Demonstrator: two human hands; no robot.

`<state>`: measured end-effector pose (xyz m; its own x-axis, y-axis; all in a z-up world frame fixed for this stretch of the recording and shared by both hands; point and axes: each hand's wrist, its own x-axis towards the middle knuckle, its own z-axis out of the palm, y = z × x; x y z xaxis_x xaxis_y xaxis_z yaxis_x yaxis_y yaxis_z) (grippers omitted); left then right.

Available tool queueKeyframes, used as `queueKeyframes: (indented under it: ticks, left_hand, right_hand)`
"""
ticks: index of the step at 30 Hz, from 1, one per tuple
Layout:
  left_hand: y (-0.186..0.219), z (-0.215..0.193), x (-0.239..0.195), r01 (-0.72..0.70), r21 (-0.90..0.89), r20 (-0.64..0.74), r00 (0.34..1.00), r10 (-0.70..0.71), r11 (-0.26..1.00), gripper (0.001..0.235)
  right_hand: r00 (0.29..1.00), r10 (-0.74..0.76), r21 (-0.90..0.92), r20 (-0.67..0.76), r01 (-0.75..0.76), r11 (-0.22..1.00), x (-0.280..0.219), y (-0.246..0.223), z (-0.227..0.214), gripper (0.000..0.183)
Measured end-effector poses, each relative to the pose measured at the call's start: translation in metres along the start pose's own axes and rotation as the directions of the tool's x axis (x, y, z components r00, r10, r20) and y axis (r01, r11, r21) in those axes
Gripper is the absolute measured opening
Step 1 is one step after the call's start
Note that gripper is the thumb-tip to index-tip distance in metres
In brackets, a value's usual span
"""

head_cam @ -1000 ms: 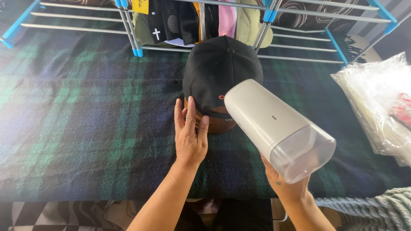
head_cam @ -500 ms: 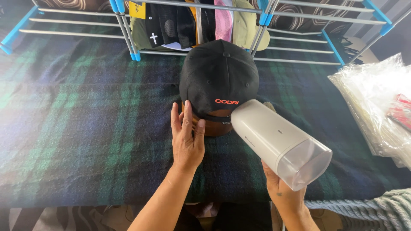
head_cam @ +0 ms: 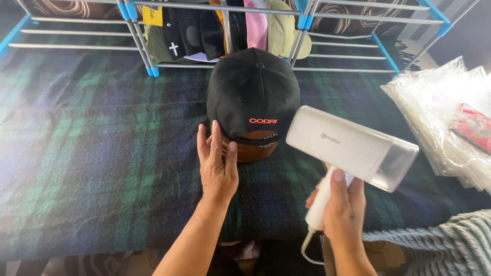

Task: The person cleans a black baseball cap placed on a wooden stand. They use a wooden brush to scrub the cap's surface and a white hairdryer to dry it. The person rotates the cap to clean different sides and then places it on a metal rack.

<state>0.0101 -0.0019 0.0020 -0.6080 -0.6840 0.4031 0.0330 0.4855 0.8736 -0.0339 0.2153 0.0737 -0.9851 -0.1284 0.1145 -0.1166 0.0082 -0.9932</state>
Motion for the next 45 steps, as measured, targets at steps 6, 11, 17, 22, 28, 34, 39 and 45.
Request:
queueKeyframes:
  ticks: [6,11,17,22,28,34,39,45]
  left_hand:
    - [0.001,0.002,0.000,-0.021,0.008,-0.021,1.000,0.022,1.000,0.059]
    - [0.001,0.002,0.000,-0.002,-0.018,0.008,1.000,0.002,1.000,0.059]
    - [0.008,-0.001,0.000,0.060,-0.001,0.027,0.998,-0.059,0.998,0.060]
    - [-0.004,0.004,0.002,-0.072,0.003,-0.028,0.997,0.072,0.997,0.058]
    - [-0.004,0.006,-0.001,-0.056,0.012,-0.034,0.998,0.056,0.998,0.059]
    - [0.004,0.002,-0.001,0.022,-0.009,0.003,1.000,-0.022,1.000,0.058]
    - [-0.008,0.007,-0.002,-0.073,0.013,-0.028,0.997,0.074,0.997,0.057]
    - [-0.009,0.005,-0.001,-0.163,0.007,-0.060,0.985,0.163,0.987,0.057]
  right_hand:
    - [0.999,0.012,0.040,-0.047,-0.010,0.999,-0.011,0.019,0.031,0.042]
    - [0.973,0.208,0.122,-0.099,-0.196,0.973,-0.026,0.028,0.040,0.063]
    - [0.889,0.450,0.217,-0.079,-0.425,0.879,-0.024,0.025,0.034,0.045]
    - [0.929,0.354,0.304,-0.106,-0.309,0.901,-0.020,0.017,0.027,0.045]
    - [0.984,0.149,0.203,-0.101,-0.127,0.971,-0.019,0.011,0.037,0.056]
    - [0.948,0.282,0.187,-0.146,-0.254,0.949,-0.011,0.014,0.043,0.058]
    - [0.873,0.468,0.208,-0.138,-0.437,0.875,0.003,0.004,0.038,0.055]
    - [0.865,0.481,0.327,-0.142,-0.418,0.848,0.004,0.009,0.026,0.042]
